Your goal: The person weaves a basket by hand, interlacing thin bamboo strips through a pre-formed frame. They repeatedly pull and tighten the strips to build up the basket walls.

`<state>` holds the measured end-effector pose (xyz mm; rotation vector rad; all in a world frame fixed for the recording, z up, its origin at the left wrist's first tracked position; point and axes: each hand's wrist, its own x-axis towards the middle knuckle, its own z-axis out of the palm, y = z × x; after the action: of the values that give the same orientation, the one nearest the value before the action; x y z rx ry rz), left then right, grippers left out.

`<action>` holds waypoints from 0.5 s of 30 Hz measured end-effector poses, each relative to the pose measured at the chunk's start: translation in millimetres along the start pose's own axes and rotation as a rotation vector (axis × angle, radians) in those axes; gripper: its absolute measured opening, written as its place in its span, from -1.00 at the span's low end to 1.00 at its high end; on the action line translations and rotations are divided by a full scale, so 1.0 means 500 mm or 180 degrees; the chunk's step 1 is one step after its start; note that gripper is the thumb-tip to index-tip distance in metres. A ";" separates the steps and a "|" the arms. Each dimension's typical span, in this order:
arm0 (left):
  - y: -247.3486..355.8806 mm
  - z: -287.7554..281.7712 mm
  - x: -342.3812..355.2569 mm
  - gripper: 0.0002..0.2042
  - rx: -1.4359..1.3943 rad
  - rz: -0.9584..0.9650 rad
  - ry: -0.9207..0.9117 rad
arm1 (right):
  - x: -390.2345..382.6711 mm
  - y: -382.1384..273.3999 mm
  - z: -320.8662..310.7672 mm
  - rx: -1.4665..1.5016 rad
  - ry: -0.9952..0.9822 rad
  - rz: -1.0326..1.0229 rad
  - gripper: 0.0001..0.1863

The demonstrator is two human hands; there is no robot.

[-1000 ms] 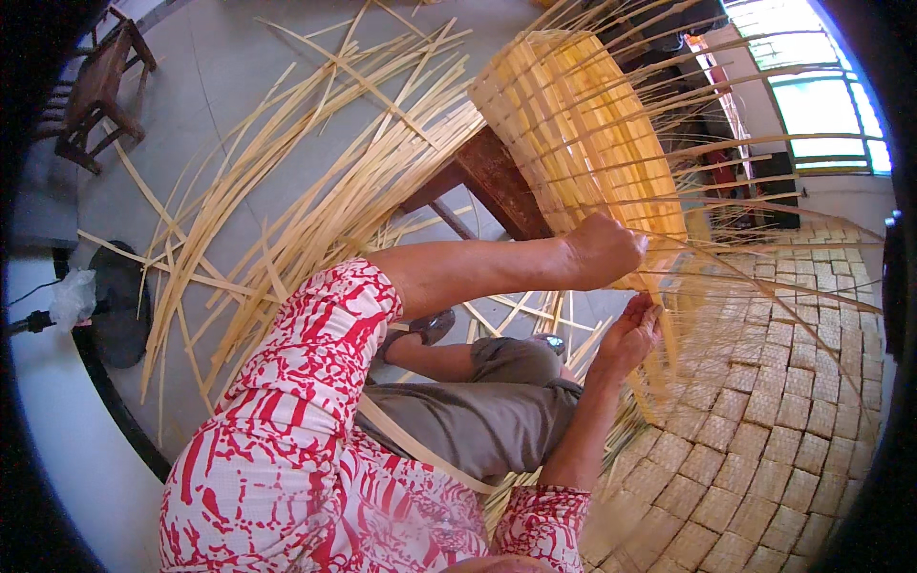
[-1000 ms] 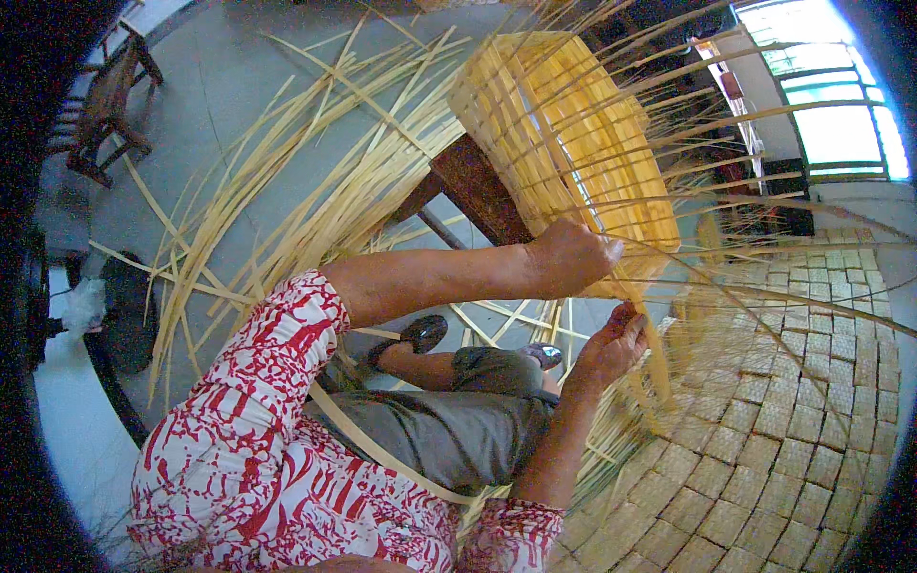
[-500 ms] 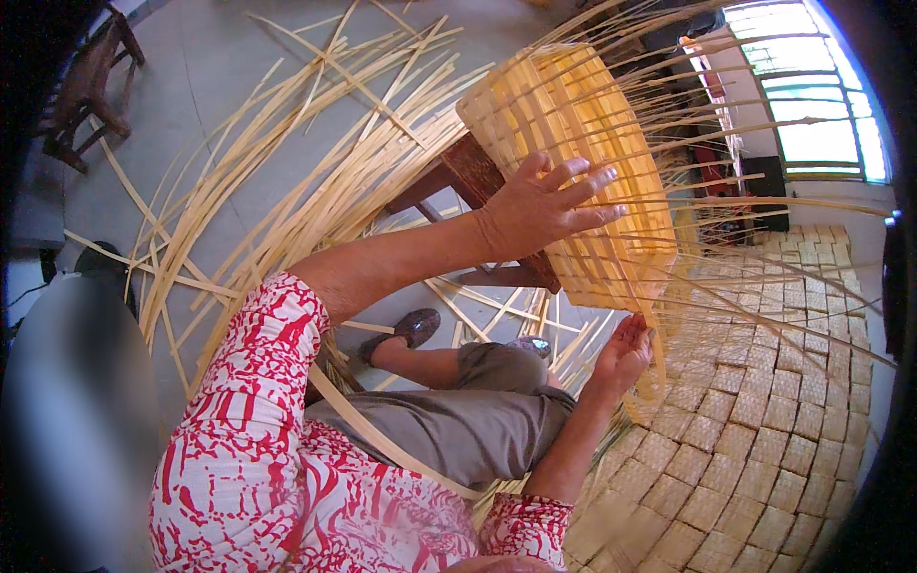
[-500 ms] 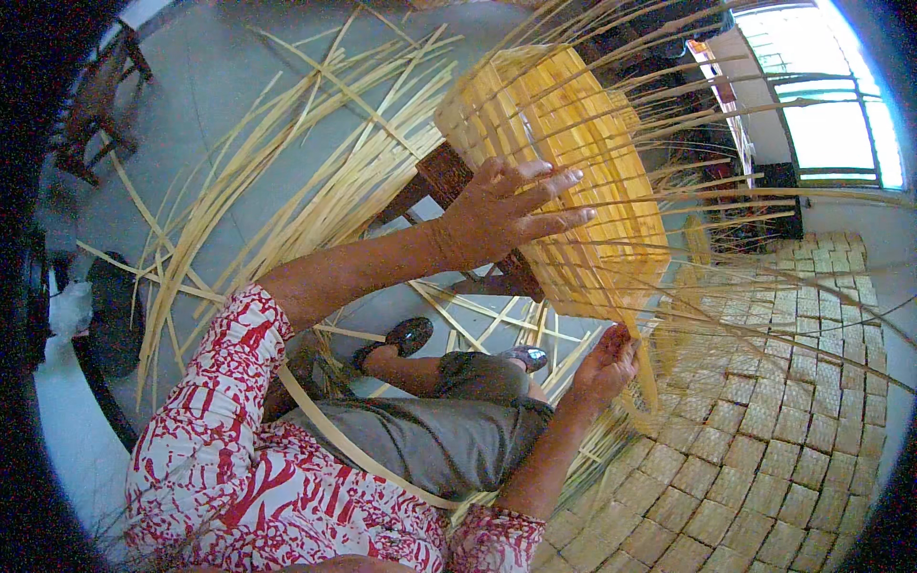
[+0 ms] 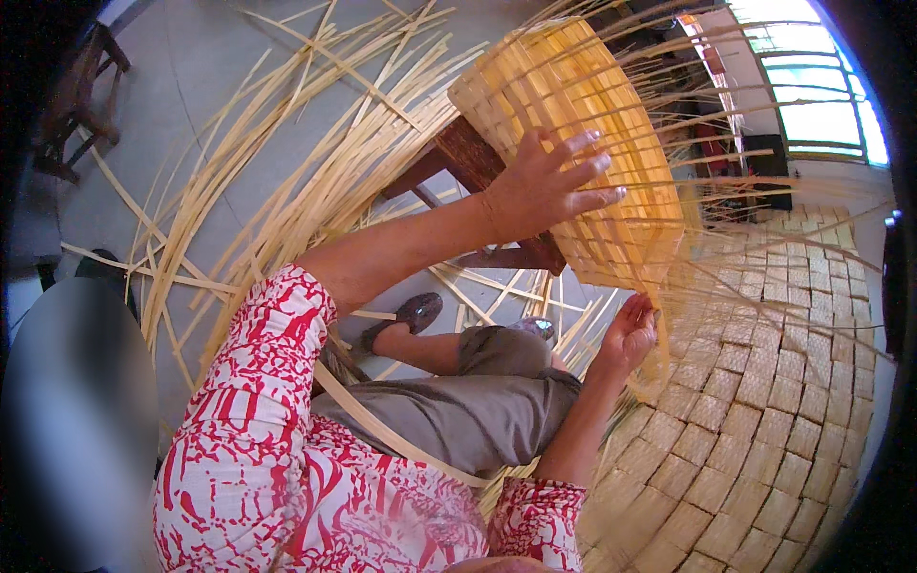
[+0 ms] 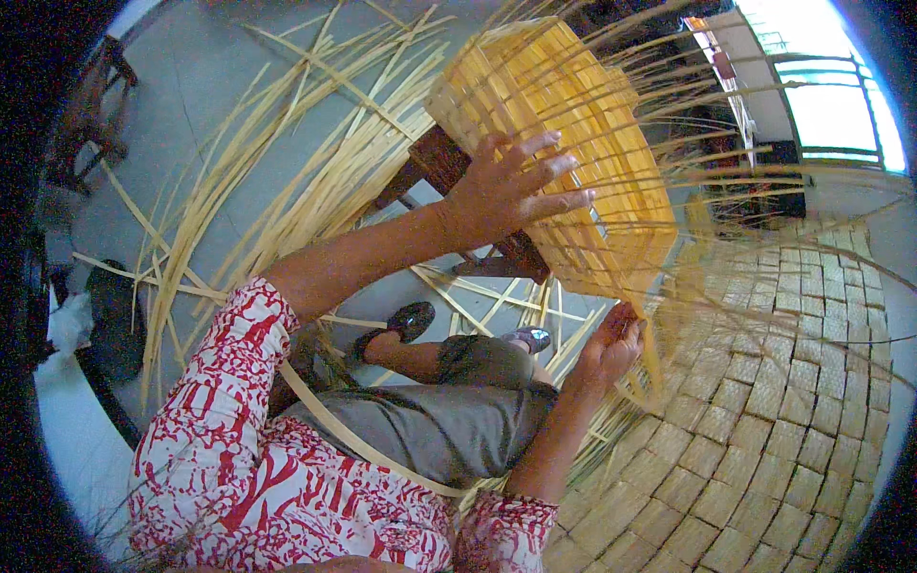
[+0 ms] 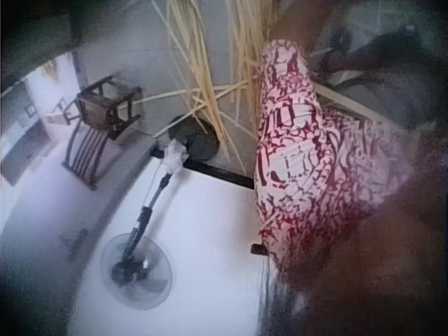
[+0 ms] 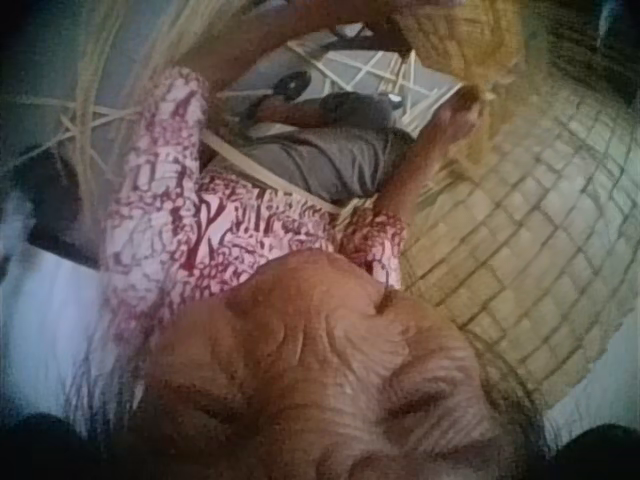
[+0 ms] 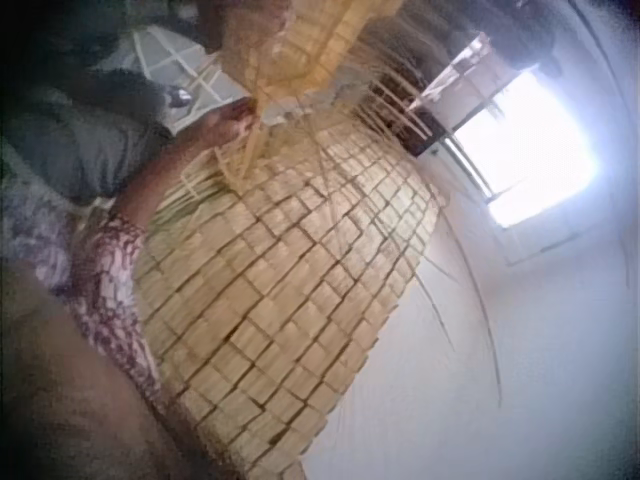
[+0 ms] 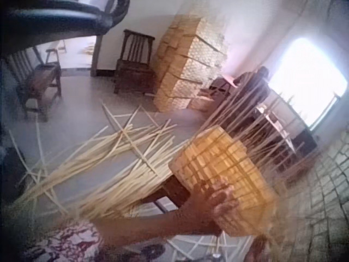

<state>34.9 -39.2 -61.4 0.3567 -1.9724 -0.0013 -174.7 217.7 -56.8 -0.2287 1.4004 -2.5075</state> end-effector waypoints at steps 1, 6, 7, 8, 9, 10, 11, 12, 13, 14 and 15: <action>-0.005 0.004 0.002 -0.55 0.0082 0.0041 -0.0021 | 0.006 0.003 -0.001 -0.0018 0.0092 0.0013 -0.80; -0.043 0.013 -0.010 -0.57 0.0125 0.0095 -0.0228 | 0.003 0.049 0.001 -0.0273 -0.0318 -0.0328 -0.88; -0.054 0.012 -0.011 -0.57 0.0106 0.0113 -0.0193 | -0.009 0.055 0.030 -0.0179 -0.0147 -0.0286 -0.90; -0.066 0.011 -0.011 -0.57 0.0075 0.0125 -0.0158 | -0.026 0.048 0.053 -0.0089 0.0027 -0.0256 -0.91; -0.066 0.010 -0.005 -0.58 0.0095 0.0135 -0.0129 | -0.038 0.037 0.055 -0.0101 0.0027 -0.0297 -0.91; -0.059 0.010 0.002 -0.57 0.0149 0.0252 -0.0094 | -0.044 0.037 0.064 -0.0085 -0.0028 -0.0303 -0.91; -0.061 0.004 0.008 -0.57 0.0251 0.0341 -0.0038 | -0.044 0.042 0.071 -0.0069 -0.0140 -0.0292 -0.90; -0.063 0.001 0.012 -0.56 0.0360 0.0427 0.0023 | -0.045 0.046 0.068 -0.0109 -0.0097 -0.0336 -0.89; -0.065 0.002 0.009 -0.57 0.0282 0.0411 0.0006 | -0.045 0.046 0.061 -0.0148 -0.0061 -0.0379 -0.88; -0.068 0.003 0.004 -0.57 0.0232 0.0383 -0.0004 | -0.042 0.048 0.058 -0.0184 -0.0054 -0.0409 -0.87; -0.068 0.006 -0.003 -0.57 0.0170 0.0336 -0.0014 | -0.037 0.050 0.053 -0.0173 -0.0188 -0.0450 -0.86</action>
<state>41.0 -72.0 -69.5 0.2871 -1.9964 0.1184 -146.2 189.2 -64.5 -0.4231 1.4783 -2.5531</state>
